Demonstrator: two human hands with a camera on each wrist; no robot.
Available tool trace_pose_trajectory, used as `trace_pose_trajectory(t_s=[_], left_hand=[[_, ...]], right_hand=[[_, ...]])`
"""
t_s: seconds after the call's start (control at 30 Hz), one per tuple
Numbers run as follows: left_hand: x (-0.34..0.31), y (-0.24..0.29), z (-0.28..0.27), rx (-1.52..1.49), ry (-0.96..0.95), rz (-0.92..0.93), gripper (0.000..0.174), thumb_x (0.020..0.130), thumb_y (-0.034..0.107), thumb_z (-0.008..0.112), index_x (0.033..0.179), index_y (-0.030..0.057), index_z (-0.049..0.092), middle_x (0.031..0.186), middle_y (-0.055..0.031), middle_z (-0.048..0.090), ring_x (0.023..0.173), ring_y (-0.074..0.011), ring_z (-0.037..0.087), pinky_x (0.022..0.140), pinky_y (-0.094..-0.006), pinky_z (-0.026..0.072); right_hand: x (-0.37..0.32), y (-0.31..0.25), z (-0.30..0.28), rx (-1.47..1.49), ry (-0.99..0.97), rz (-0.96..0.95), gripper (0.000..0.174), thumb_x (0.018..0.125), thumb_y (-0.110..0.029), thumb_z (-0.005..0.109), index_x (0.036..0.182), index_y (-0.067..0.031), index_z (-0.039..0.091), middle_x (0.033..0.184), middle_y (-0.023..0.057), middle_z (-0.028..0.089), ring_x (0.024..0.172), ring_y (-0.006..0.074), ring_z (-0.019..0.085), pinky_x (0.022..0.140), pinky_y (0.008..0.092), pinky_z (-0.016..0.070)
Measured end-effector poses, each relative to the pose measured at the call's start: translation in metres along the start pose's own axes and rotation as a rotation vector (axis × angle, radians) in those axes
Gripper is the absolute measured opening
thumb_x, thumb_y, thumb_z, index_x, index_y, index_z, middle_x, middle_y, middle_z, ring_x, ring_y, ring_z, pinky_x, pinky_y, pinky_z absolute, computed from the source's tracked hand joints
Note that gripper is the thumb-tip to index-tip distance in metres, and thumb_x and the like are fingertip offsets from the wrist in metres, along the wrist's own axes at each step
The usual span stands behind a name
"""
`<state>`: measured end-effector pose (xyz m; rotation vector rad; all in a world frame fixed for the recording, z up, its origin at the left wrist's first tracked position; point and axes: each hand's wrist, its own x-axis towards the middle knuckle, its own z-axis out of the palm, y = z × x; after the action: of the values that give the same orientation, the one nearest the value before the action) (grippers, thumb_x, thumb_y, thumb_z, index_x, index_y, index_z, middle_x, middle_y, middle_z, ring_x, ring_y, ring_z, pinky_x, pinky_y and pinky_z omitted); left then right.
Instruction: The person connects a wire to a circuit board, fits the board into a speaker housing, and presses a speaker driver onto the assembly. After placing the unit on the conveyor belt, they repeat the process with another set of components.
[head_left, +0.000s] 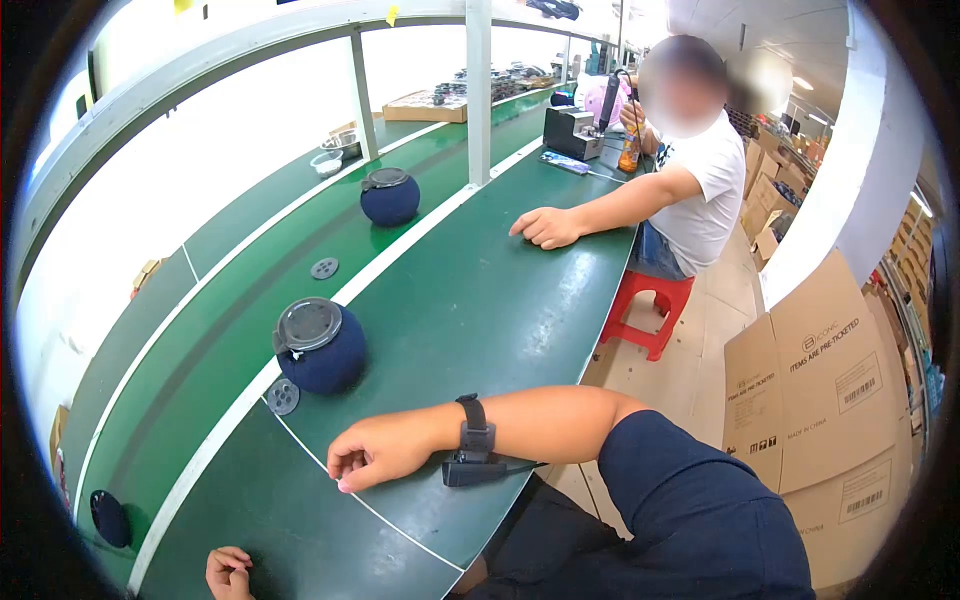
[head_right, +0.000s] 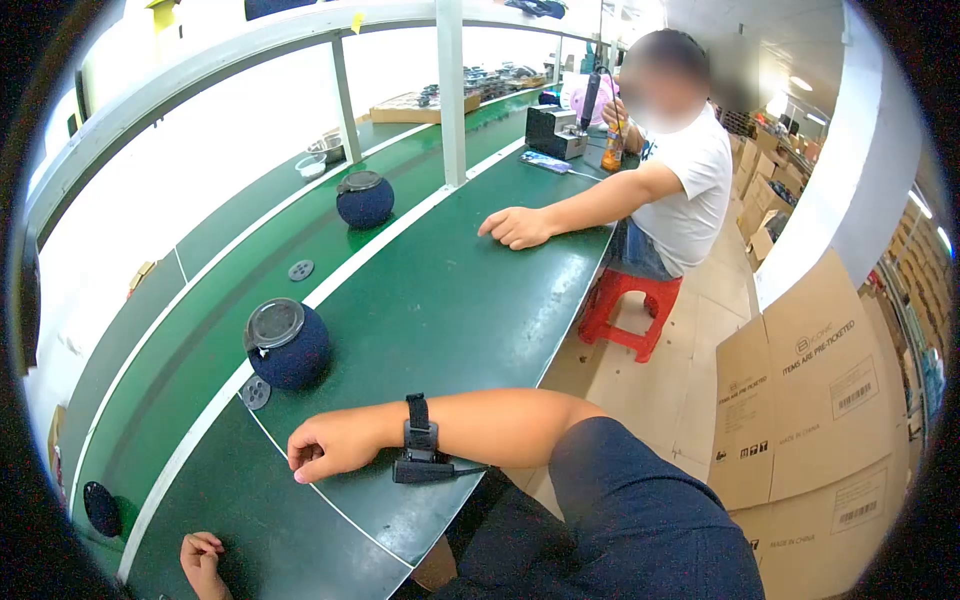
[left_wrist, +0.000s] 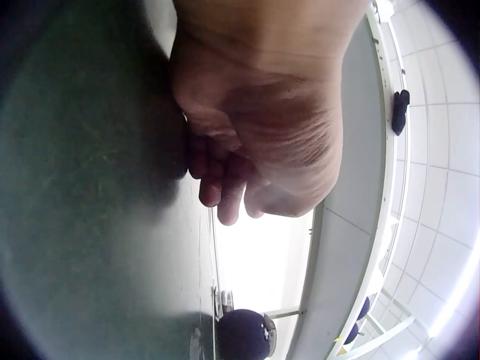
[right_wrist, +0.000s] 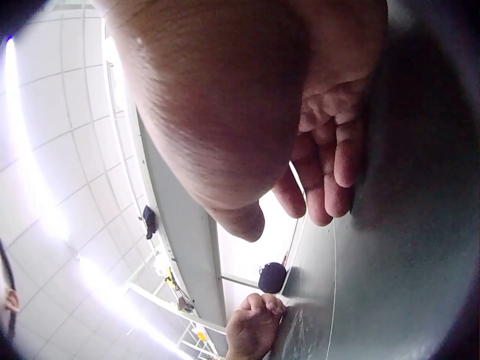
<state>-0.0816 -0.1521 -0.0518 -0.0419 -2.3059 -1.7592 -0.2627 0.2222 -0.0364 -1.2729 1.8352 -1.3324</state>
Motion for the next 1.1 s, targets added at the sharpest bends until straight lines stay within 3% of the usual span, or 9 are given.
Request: trace_pose_trajectory(t_s=[0.27, 0.47, 0.63, 0.77, 0.83, 0.87, 0.93, 1.1], left_hand=[[0.001, -0.005, 0.0, -0.027, -0.005, -0.005, 0.013, 0.092, -0.003, 0.059, 0.083, 0.0053, 0.055, 0.104, -0.0115, 0.065, 0.094, -0.0192, 0.06, 0.088, -0.0321, 0.0473], [-0.001, 0.001, 0.001, 0.012, 0.008, -0.026, 0.015, 0.095, 0.005, 0.063, 0.082, 0.0042, 0.056, 0.096, -0.0086, 0.066, 0.089, -0.0173, 0.058, 0.085, -0.0306, 0.0466], [0.002, 0.016, 0.013, 0.17, 0.104, -0.094, 0.023, 0.102, 0.012, 0.054, 0.082, 0.0015, 0.059, 0.091, -0.007, 0.065, 0.086, -0.0165, 0.058, 0.084, -0.0297, 0.0462], [0.004, 0.007, 0.01, 0.185, 0.081, -0.061, 0.018, 0.102, 0.011, 0.051, 0.089, 0.0019, 0.06, 0.094, -0.0079, 0.065, 0.086, -0.0167, 0.058, 0.084, -0.03, 0.0469], [0.008, -0.009, 0.012, 0.014, 0.223, -0.082, 0.012, 0.096, 0.015, 0.056, 0.092, 0.0063, 0.048, 0.084, -0.0055, 0.056, 0.074, -0.0105, 0.05, 0.071, -0.0249, 0.0421], [0.006, -0.01, 0.008, 0.015, 0.224, -0.083, 0.012, 0.096, 0.015, 0.056, 0.092, 0.0063, 0.048, 0.084, -0.0055, 0.056, 0.074, -0.0105, 0.05, 0.071, -0.0249, 0.0421], [0.005, 0.008, 0.01, -0.036, 0.125, -0.055, 0.011, 0.102, 0.009, 0.05, 0.099, 0.003, 0.059, 0.099, -0.0095, 0.066, 0.088, -0.0173, 0.059, 0.084, -0.0296, 0.0477], [0.004, 0.002, 0.01, -0.057, 0.08, -0.002, 0.009, 0.103, 0.009, 0.05, 0.104, 0.004, 0.057, 0.104, -0.0106, 0.066, 0.088, -0.0163, 0.059, 0.084, -0.0284, 0.0481]], right_hand=[[0.0, -0.002, -0.001, -0.005, -0.006, 0.01, 0.034, 0.095, -0.031, 0.065, 0.112, -0.001, 0.063, 0.099, 0.0067, 0.07, 0.088, 0.0148, 0.062, 0.078, 0.0304, 0.0504], [0.001, 0.0, -0.001, -0.012, 0.002, -0.018, 0.034, 0.095, -0.03, 0.065, 0.112, -0.0005, 0.063, 0.099, 0.0065, 0.07, 0.088, 0.014, 0.062, 0.078, 0.0298, 0.0502], [0.001, -0.002, -0.001, -0.002, -0.003, 0.019, 0.035, 0.095, -0.029, 0.066, 0.113, -0.0002, 0.063, 0.1, 0.0062, 0.07, 0.088, 0.0133, 0.061, 0.078, 0.0294, 0.0499], [0.001, -0.002, -0.001, 0.005, -0.006, 0.018, 0.035, 0.095, -0.029, 0.066, 0.113, -0.0002, 0.063, 0.101, 0.0062, 0.07, 0.089, 0.0133, 0.061, 0.079, 0.0293, 0.0497], [0.001, -0.002, -0.002, -0.009, -0.003, 0.036, 0.035, 0.095, -0.03, 0.066, 0.113, -0.0005, 0.063, 0.1, 0.006, 0.07, 0.09, 0.0133, 0.061, 0.079, 0.0297, 0.0496], [0.001, -0.002, -0.001, -0.008, -0.004, 0.035, 0.035, 0.095, -0.03, 0.066, 0.113, -0.0005, 0.063, 0.1, 0.006, 0.07, 0.09, 0.0133, 0.061, 0.079, 0.0297, 0.0496], [0.002, -0.001, -0.001, -0.021, -0.002, 0.044, 0.034, 0.095, -0.03, 0.066, 0.113, -0.0009, 0.063, 0.1, 0.0059, 0.07, 0.09, 0.0134, 0.061, 0.079, 0.03, 0.0496], [0.001, -0.002, 0.0, -0.009, 0.006, 0.007, 0.035, 0.094, -0.031, 0.066, 0.111, -0.0004, 0.064, 0.099, 0.008, 0.07, 0.089, 0.0155, 0.063, 0.08, 0.0313, 0.0509]])
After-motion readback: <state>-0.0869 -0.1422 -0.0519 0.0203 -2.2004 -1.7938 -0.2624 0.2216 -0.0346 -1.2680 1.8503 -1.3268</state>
